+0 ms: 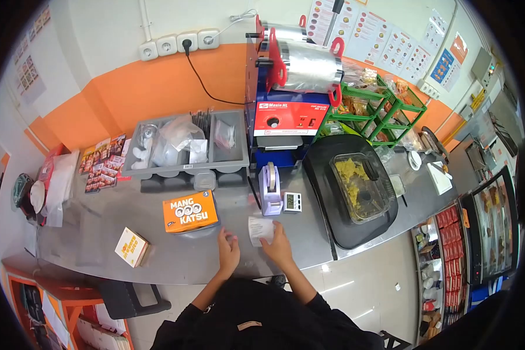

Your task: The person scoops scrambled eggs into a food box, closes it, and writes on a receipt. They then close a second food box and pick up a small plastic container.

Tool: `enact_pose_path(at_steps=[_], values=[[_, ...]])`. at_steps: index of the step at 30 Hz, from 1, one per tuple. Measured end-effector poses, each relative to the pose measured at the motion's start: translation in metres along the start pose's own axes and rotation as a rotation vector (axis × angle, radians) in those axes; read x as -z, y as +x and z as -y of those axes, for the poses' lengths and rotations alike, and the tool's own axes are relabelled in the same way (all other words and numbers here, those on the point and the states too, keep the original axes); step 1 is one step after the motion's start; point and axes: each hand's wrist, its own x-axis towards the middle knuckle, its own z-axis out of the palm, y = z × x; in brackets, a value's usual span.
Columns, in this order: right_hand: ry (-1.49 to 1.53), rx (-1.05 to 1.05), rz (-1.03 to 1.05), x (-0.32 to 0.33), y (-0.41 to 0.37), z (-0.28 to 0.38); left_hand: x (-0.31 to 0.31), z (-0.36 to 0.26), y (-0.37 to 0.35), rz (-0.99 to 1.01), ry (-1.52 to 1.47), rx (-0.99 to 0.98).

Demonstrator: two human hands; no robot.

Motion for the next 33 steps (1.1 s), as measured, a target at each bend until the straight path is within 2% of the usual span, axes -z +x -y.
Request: enact_pose_path(at_steps=[1,3,4,5,6,7,9,10,12,14,16,18,19,20,21,23,24,26,31,33], values=[[-0.239,0.047,-0.064,-0.001,0.003,0.0,0.005,-0.01,-0.005,0.007,-0.004,0.009],[-0.271,-0.021,-0.018,0.002,0.012,0.004,0.017,-0.041,-0.012,-0.007,0.228,-0.176],[-0.302,0.034,-0.196,0.007,0.019,0.013,0.025,-0.052,-0.013,-0.007,0.224,-0.17],[-0.331,0.091,-0.372,0.013,0.028,0.02,0.033,-0.062,-0.013,0.15,0.353,-0.342],[-0.321,0.135,-0.43,0.017,0.04,0.022,0.039,-0.067,-0.013,0.309,0.481,-0.512],[-0.311,0.177,-0.488,0.02,0.052,0.021,0.041,-0.07,-0.014,0.313,0.478,-0.505],[-0.303,0.18,-0.471,0.019,0.073,0.011,0.033,-0.077,-0.016,0.449,0.552,-0.606],[-0.29,0.19,-0.458,0.017,0.085,0.004,0.025,-0.083,-0.01,0.45,0.548,-0.606],[-0.337,0.188,-0.398,0.009,0.107,-0.013,0.008,-0.089,-0.004,0.575,0.668,-0.898],[-0.387,0.183,-0.334,0.007,0.119,-0.024,-0.011,-0.059,-0.001,0.583,0.749,-0.899],[0.122,-0.133,-0.033,0.013,0.132,-0.027,-0.017,-0.048,-0.001,0.583,0.831,-0.915],[0.144,-0.108,-0.025,0.01,0.143,-0.049,-0.006,-0.042,-0.008,0.643,0.901,-0.764],[0.174,-0.09,-0.012,0.008,0.144,-0.057,0.002,-0.041,-0.012,0.641,0.899,-0.763],[0.136,0.016,-0.095,0.011,0.134,-0.048,0.011,-0.04,-0.016,0.622,0.93,-0.737],[0.137,0.016,-0.091,0.012,0.124,-0.039,0.021,-0.039,-0.018,0.603,0.962,-0.709],[0.107,0.184,-0.454,0.015,0.102,-0.016,0.036,-0.037,-0.021,0.566,0.959,-0.688],[0.107,0.183,-0.451,0.017,0.092,-0.009,0.042,-0.036,-0.022,0.533,0.954,-0.672],[0.296,-0.004,-0.261,0.017,0.074,-0.005,0.052,-0.038,-0.023,0.525,0.937,-0.646],[0.439,-0.118,-0.232,-0.009,0.066,-0.026,0.062,-0.049,-0.023,0.528,0.82,-0.591],[0.603,-0.186,-0.295,-0.019,0.068,-0.03,0.063,-0.057,-0.022,0.518,0.705,-0.616]])
